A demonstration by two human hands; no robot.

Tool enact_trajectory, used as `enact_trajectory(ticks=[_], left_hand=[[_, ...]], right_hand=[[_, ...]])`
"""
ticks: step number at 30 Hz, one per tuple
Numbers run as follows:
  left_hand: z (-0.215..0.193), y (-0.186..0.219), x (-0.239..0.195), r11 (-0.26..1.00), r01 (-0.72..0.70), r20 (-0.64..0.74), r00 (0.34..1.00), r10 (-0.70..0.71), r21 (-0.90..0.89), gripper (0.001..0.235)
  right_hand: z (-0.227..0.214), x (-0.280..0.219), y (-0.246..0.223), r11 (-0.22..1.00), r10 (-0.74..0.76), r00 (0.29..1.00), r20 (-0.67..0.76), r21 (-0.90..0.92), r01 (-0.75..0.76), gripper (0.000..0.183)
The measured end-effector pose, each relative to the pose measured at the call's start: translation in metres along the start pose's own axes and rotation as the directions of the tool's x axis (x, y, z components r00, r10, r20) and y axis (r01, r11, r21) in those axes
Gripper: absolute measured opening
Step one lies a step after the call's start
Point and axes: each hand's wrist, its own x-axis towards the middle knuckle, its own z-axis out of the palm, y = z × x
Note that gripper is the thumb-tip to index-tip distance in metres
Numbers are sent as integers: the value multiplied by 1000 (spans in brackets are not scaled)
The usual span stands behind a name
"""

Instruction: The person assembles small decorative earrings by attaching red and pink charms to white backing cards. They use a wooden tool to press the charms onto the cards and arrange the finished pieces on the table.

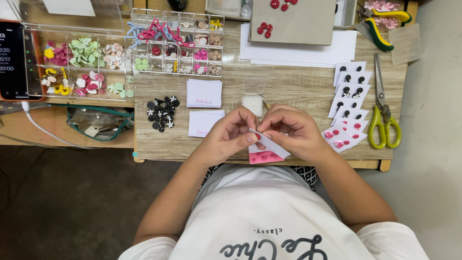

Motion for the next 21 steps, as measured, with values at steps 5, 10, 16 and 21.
enact_trajectory(ticks=[5, 10, 16, 21], left_hand=[[-3, -3, -2, 999, -3, -3, 1000, 3, 35, 17], [-2, -4, -1, 999, 3, 1, 1000, -3, 38, 18], [-5, -8, -1, 998, 10, 5, 1000, -10, 57, 18], [-8, -16, -2, 998, 36, -10, 999, -35, 55, 18]], right_hand=[[-3, 2, -5, 998, 0, 1000, 12, -59, 0, 10], [-5, 3, -9, 992, -20, 998, 63, -120, 27, 10], [-6, 6, -14, 953, -69, 988, 137, -282, 106, 8], [-6, 5, -16, 927, -44, 976, 212, -355, 119, 14]])
